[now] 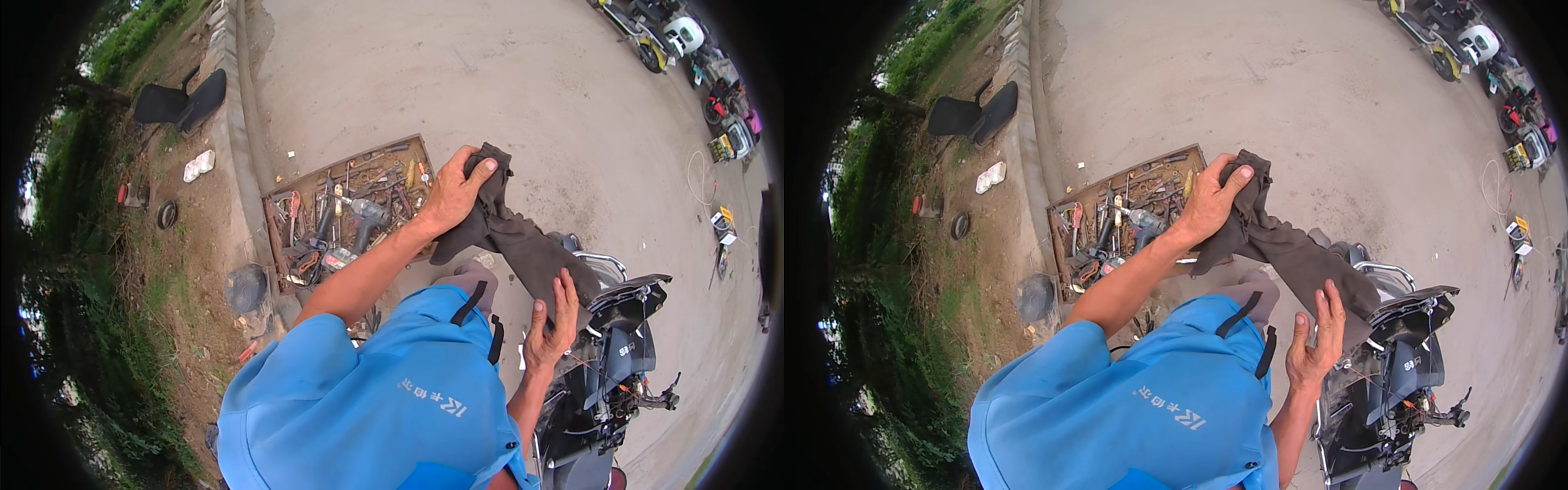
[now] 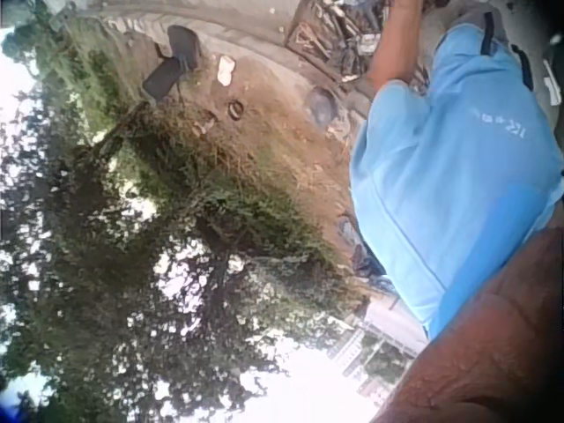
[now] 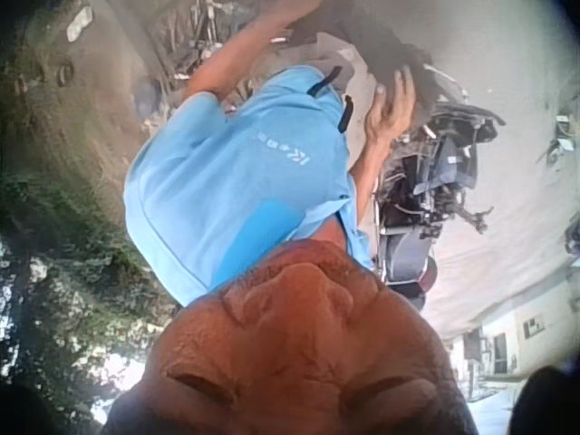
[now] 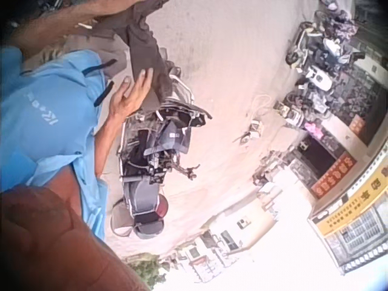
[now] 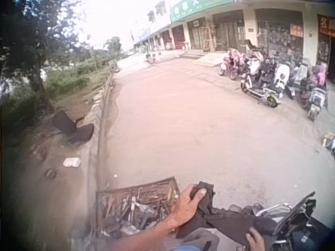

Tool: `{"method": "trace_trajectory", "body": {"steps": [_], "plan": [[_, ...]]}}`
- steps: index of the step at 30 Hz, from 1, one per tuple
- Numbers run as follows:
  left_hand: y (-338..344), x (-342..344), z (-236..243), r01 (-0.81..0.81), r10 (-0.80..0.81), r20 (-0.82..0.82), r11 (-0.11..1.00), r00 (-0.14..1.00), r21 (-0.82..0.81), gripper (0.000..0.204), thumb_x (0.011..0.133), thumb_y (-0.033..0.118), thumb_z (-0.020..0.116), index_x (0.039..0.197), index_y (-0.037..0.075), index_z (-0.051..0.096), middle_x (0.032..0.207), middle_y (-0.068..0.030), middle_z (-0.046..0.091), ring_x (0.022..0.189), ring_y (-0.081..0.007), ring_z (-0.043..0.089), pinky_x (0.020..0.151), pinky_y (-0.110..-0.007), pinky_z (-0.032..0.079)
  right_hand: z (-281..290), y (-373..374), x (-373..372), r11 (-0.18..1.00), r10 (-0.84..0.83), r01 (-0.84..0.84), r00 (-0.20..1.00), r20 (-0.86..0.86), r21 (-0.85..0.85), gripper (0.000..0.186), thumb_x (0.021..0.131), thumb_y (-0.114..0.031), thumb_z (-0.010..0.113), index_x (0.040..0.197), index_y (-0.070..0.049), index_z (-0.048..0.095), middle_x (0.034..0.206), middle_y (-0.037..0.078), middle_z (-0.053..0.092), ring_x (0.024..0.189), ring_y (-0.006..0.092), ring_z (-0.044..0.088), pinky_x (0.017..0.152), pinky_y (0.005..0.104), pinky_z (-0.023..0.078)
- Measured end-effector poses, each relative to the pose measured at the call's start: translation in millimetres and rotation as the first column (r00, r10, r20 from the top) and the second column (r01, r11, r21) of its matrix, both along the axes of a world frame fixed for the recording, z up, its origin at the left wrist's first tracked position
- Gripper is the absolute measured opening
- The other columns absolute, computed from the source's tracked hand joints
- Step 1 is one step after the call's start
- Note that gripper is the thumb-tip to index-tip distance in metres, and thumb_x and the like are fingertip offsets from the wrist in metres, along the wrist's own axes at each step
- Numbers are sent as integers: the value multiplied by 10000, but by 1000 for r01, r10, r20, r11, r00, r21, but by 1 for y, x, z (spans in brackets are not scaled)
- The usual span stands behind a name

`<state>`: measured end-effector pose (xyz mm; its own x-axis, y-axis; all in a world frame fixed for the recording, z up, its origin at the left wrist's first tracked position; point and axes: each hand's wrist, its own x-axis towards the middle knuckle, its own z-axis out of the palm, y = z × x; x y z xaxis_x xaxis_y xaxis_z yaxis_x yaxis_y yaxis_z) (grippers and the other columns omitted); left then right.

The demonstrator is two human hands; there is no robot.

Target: The person uses pliers to strip insulation from wires and then twists the exposed copper ends together on a motorcycle's front electrical assembly.

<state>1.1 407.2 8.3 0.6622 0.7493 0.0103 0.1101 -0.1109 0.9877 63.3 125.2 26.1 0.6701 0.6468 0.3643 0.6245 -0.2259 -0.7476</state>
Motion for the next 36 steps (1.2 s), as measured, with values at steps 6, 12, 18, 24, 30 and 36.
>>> {"method": "trace_trajectory", "body": {"steps": [6,12,18,24,30,36], "plan": [[16,-106,-101,184,38,-808,966,588,180,469,994,421,589,1304,71,552,1127,-269,693,1080,-436,665,885,-512,533,-26,-76,25,943,-309,287,943,-122,-170,284,997,-85,612,1251,31,664,1187,174,702,1108,305,654,1007,409,478],[-6,-164,-215,484,-68,-995,875,79,-21,400,938,373,645,1262,145,590,1218,-187,635,1146,-404,623,884,-521,530,-35,-120,41,849,-499,451,856,-136,-275,270,1018,-89,591,1232,60,662,1151,166,704,1045,264,672,949,366,507],[54,-91,-185,473,207,-932,816,298,332,544,899,417,637,1245,0,597,1282,-195,619,1221,-409,575,922,-491,525,-49,-87,80,805,-581,568,698,-419,-170,358,1053,-153,586,1333,68,606,1208,170,697,1104,196,644,1013,321,489],[91,-83,-267,-186,98,-986,980,133,72,441,915,323,609,1194,-19,595,1217,-263,675,1137,-433,662,957,-507,532,-30,-20,129,912,-329,257,923,-199,-319,284,1020,-81,580,1258,59,649,1104,163,709,1019,247,668,936,362,509],[88,-86,-213,-173,45,-984,985,171,15,549,887,335,621,1314,-8,581,1299,-250,654,1184,-417,642,1014,-498,500,-30,-11,137,916,-345,245,884,-315,-317,306,1020,-85,584,1289,53,633,1105,157,708,1045,240,660,948,354,505],[74,-135,-184,-84,171,-953,984,251,154,457,950,308,459,1195,-66,553,1028,-286,707,983,-443,684,868,-495,523,-37,-4,115,928,-324,231,887,-329,-292,329,1013,-92,603,1320,24,626,1122,149,716,1057,233,667,963,356,503]]}}
